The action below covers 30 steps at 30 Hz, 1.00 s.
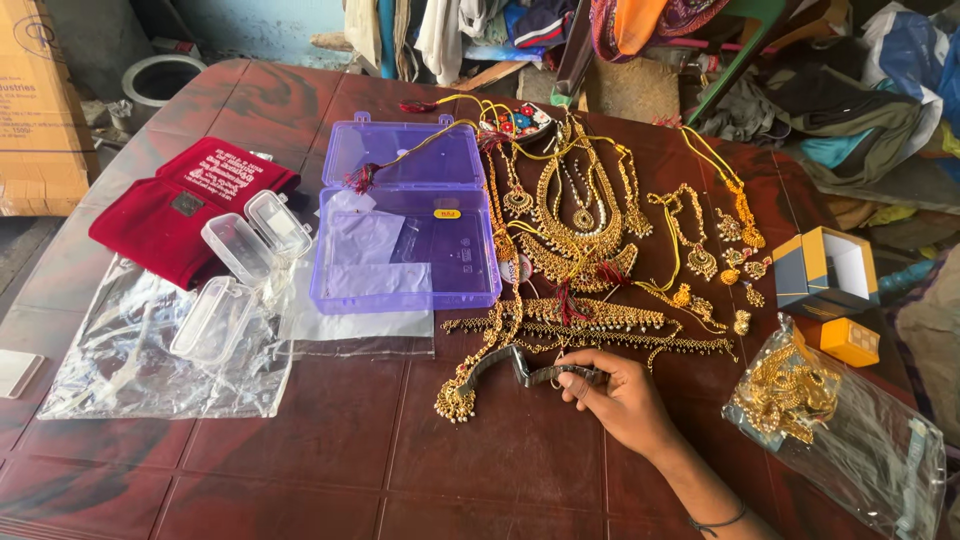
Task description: The person handles gold jewelry pieces on a table, picking up necklaces and bangles, holding them up and laying them back out, opening a small jewelry box, and manipulating a wristwatch, appearing to sort and arrange the accessories among storage boxes and pouches.
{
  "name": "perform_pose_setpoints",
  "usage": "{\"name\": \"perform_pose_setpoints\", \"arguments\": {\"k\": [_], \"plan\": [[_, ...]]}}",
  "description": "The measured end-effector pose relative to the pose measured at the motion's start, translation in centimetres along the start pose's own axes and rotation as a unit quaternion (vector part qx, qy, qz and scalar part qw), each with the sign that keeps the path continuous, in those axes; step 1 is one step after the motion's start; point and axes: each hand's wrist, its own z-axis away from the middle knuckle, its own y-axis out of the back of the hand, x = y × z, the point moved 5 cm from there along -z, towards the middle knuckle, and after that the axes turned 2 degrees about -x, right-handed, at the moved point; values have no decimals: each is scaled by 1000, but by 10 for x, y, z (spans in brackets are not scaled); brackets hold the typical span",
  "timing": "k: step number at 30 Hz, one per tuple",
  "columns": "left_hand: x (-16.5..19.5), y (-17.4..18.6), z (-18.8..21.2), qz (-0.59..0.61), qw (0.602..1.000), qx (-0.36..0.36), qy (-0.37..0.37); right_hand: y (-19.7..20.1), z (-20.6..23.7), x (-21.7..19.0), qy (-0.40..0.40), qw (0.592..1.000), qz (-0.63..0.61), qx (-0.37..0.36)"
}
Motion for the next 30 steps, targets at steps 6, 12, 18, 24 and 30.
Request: {"name": "perform_pose_setpoints", "arguments": {"k": [6, 12, 18, 24, 30], "plan": [[63, 34, 39, 22, 985, 9, -168, 3, 0, -9, 84, 995, -56, 5], [236, 46, 178, 283, 747, -188, -572, 6, 5, -27, 164, 978, -121, 44], [371, 59, 207, 520, 588, -239, -572, 0, 15, -43, 193, 963, -186, -16], [386, 17, 238, 566, 486, -419, -518, -6, 29, -48, 198, 957, -210, -28], [374, 19, 250, 506, 439, -388, -634, 2, 37, -58, 249, 953, -172, 25]]}}
